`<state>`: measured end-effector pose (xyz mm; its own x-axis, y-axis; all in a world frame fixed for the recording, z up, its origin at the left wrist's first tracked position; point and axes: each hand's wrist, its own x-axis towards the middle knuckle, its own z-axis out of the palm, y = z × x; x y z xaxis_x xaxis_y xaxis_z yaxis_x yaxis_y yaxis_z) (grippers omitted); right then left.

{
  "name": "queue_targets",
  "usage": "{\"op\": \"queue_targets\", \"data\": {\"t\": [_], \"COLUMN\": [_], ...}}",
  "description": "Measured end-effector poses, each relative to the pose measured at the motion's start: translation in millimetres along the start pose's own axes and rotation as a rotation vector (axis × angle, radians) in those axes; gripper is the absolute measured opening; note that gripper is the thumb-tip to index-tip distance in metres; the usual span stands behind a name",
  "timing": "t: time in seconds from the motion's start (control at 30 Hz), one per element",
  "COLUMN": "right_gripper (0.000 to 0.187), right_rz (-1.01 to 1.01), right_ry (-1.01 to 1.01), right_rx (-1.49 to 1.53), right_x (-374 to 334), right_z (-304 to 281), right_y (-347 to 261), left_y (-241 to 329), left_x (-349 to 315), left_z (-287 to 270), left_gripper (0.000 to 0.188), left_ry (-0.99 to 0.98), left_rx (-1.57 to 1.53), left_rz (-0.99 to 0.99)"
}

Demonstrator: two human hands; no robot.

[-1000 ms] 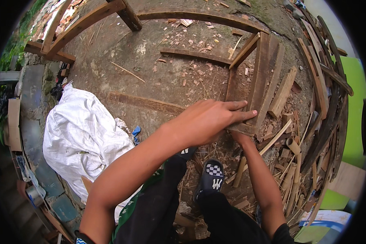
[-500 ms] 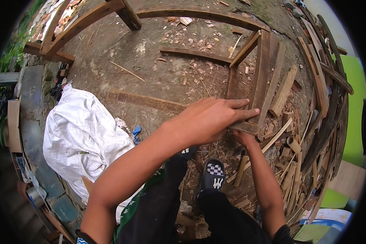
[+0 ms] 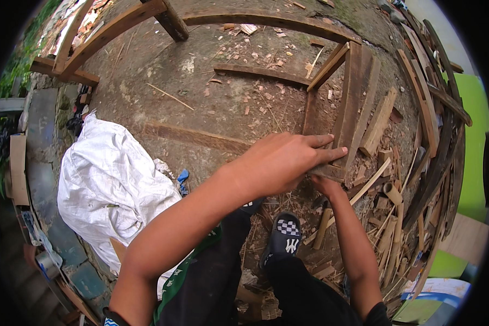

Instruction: The person assembles a wooden frame by aligning planks and securing them with a hammer and nails. They repeatedly adjust the frame, pick up nails, and hammer joints together while sitting on the ground.

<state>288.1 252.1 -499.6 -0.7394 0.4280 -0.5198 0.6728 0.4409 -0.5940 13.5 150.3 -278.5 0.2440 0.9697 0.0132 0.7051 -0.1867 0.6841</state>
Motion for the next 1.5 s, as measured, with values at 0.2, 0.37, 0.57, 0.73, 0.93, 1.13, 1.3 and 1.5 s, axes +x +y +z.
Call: {"op": "queue_targets", "data": {"t": [0.2,0.37,0.57,0.73,0.93,1.13,1.3,1.5], "right_gripper": [0.048,0.047,0.046,0.045,0.044,0.043,0.042,0.044], "right_rz": [-0.039,-0.046,-0.045,-0.062,-0.096,-0.118,-0.128,-0.162], "right_ry": [0.089,0.113,0.125,0.196,0.271,0.294,0.272,0.341], "right_rx": [0.055,0.078,0.093,0.198,0.367,0.445,0.448,0.486], "right_x": [3.3,3.1,-1.5,0.4,12.2,14.6,10.6,10.0], "right_z": [3.9,3.9,3.4,5.0,3.8,3.7,6.8,10.4], "right_y": [-2.4,-3.8,-3.5,-4.9,-11.9,-15.9,-19.8,-15.5], "left_y": [-0.2,-1.5,-2.1,5.9,4.2,14.0,5.8,10.7], "left_x": [-1.2,-0.8,-1.6,-1.4,-0.8,3.4,-1.3,1.2], "left_z": [3.4,4.6,0.1,-1.3,0.8,0.1,-5.6,-6.6], "left_gripper": [0.078,0.076,0.077,0.080,0.080,0.086,0.092,0.094], "left_ry": [0.007,0.011,-0.005,0.006,-0.033,-0.103,-0.079,-0.105], "left_rx": [0.009,-0.003,-0.003,0.024,0.028,0.063,0.052,0.048], "left_rz": [0.000,0.002,-0.004,-0.025,-0.041,-0.079,-0.033,-0.062]}}
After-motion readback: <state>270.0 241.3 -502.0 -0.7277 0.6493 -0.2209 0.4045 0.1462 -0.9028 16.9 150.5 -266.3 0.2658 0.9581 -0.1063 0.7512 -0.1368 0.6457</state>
